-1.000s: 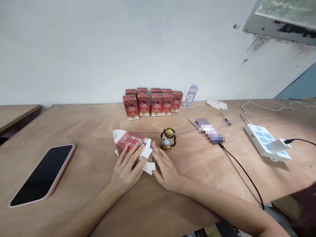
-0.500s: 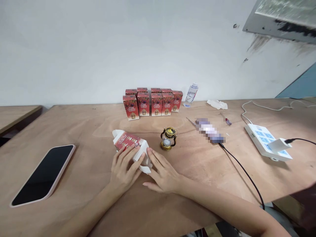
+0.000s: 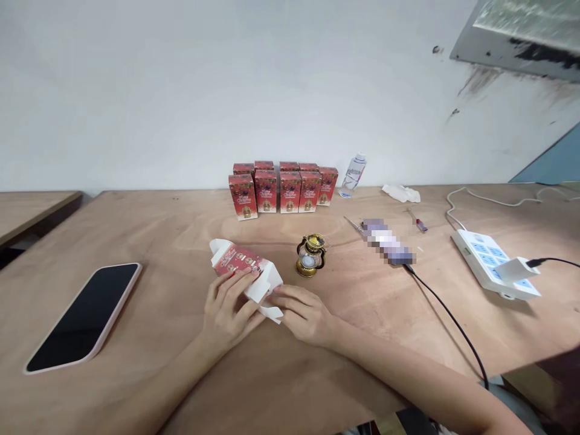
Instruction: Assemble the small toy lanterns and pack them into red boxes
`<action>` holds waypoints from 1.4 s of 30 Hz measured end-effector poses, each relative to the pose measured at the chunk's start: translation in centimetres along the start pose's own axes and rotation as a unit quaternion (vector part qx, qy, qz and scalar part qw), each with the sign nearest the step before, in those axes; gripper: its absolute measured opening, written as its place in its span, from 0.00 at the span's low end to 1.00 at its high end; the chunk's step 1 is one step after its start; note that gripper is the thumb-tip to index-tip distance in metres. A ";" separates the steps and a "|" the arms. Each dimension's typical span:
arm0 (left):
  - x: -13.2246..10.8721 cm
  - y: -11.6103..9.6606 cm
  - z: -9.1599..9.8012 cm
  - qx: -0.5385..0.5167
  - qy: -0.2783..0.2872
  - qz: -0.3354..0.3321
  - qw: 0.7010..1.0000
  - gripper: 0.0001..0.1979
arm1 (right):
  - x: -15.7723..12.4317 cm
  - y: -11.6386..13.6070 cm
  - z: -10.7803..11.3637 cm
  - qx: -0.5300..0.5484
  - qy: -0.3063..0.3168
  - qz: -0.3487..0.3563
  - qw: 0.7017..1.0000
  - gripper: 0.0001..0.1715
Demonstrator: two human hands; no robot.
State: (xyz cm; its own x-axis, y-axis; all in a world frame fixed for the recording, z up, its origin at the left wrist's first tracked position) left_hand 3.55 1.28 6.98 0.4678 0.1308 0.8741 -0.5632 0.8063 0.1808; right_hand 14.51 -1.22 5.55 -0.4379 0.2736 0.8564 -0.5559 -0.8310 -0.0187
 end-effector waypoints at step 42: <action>0.0 0.6 0.3 0.010 -0.004 0.043 0.999 0.19 | -3.8 -5.4 -4.3 0.498 0.046 -0.449 0.741 0.30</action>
State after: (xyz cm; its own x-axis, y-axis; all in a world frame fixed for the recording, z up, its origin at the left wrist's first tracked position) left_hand 3.01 1.57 7.21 0.4124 0.1940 0.8901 -0.6142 0.7808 0.1144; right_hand 16.16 4.31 0.22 -0.2796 0.9261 0.2534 0.1235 -0.2270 0.9660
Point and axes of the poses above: each hand's wrist, its own x-axis towards the middle knuckle, its own z-axis out of the back of the hand, y = z × x, the point moved 9 cm from there along x, towards the middle knuckle, and after that the axes turned 1 degree about x, right-handed, at the moved point
